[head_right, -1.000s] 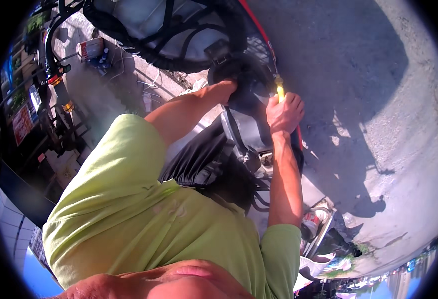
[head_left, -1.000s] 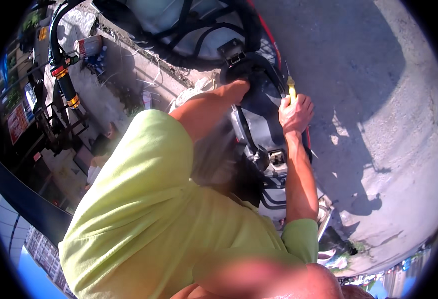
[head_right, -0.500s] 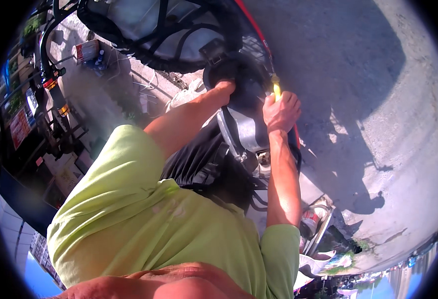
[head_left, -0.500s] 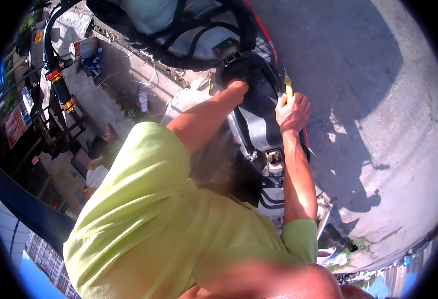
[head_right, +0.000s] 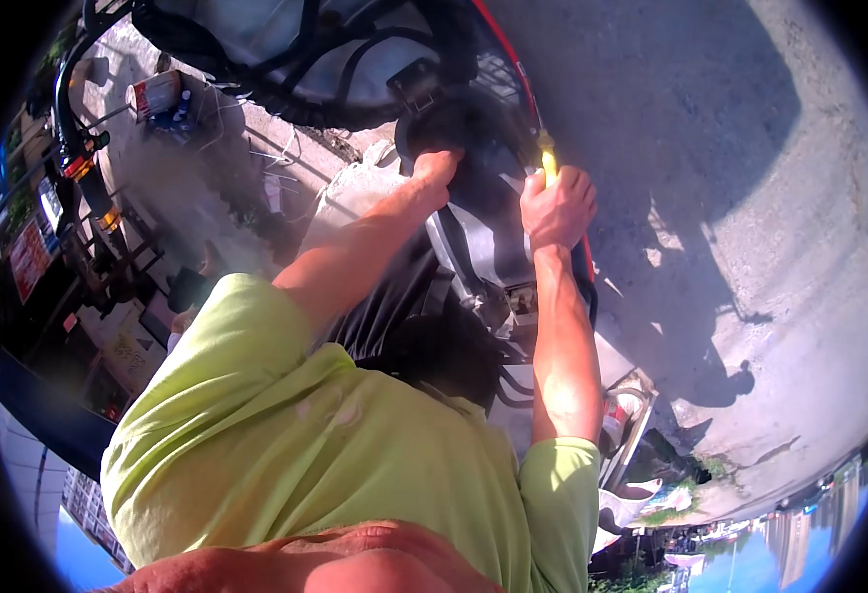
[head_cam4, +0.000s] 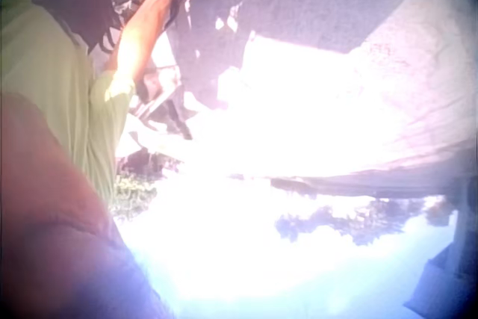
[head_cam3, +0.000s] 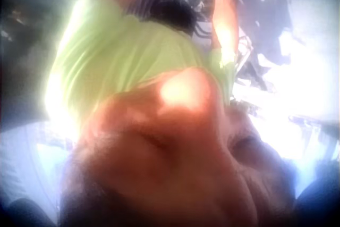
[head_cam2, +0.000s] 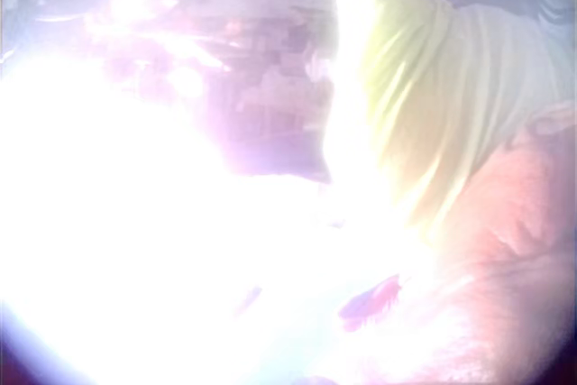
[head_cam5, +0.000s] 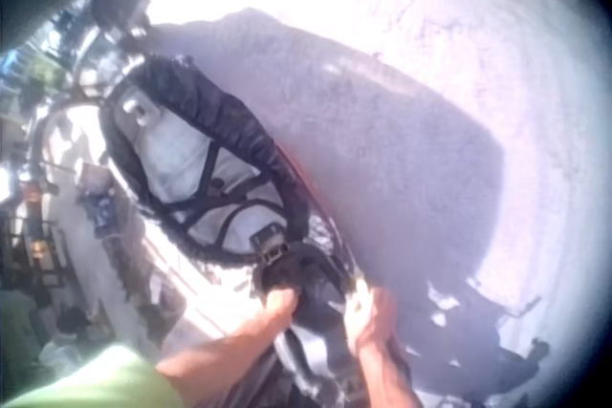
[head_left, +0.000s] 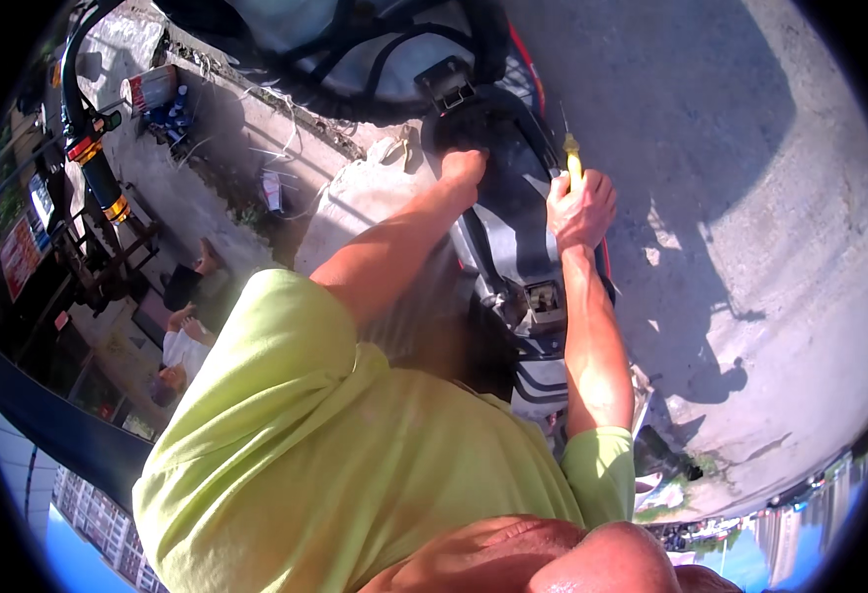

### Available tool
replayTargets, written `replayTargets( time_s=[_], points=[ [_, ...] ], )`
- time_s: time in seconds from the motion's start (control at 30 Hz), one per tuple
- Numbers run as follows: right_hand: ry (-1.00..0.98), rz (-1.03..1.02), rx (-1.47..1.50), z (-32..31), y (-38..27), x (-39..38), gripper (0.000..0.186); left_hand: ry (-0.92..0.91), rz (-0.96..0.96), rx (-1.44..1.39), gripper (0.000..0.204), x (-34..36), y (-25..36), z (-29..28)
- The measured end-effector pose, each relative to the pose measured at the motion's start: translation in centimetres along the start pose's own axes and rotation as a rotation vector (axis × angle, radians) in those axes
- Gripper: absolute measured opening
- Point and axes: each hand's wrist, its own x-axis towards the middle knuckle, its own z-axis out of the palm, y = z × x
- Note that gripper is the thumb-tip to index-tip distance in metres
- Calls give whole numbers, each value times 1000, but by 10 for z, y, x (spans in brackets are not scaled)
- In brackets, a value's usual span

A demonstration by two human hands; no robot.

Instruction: The person uses a screwdriver to loosen and remove screws from the interior storage compartment of a moped, handles the detached plastic component, and sets it aside.

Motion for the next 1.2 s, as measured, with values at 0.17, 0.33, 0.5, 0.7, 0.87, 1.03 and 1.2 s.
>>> replayTargets(
  time_s=[0.17,0.33,0.5,0.7,0.87,1.03,1.2],
  points=[
    [-19,-6,-7,-4,-5,2,30,17,3,-396,51,-52,18,-14],
    [-27,-10,-1,-2,-5,0,30,44,145,154,52,-17,-19,-1],
    [-14,-25,11,3,-1,1,31,96,150,479,43,-28,2,8],
    [-5,-42,-27,0,-4,0,33,113,335,875,46,-23,-8,21],
    [-39,13,-20,2,-2,-1,33,-280,381,1141,42,-38,37,-7],
    [-11,-19,9,0,0,0,33,-230,524,1331,32,-93,101,-7],
    [6,-25,-25,2,3,1,33,-274,777,1240,64,-104,77,-4]
  ],
)
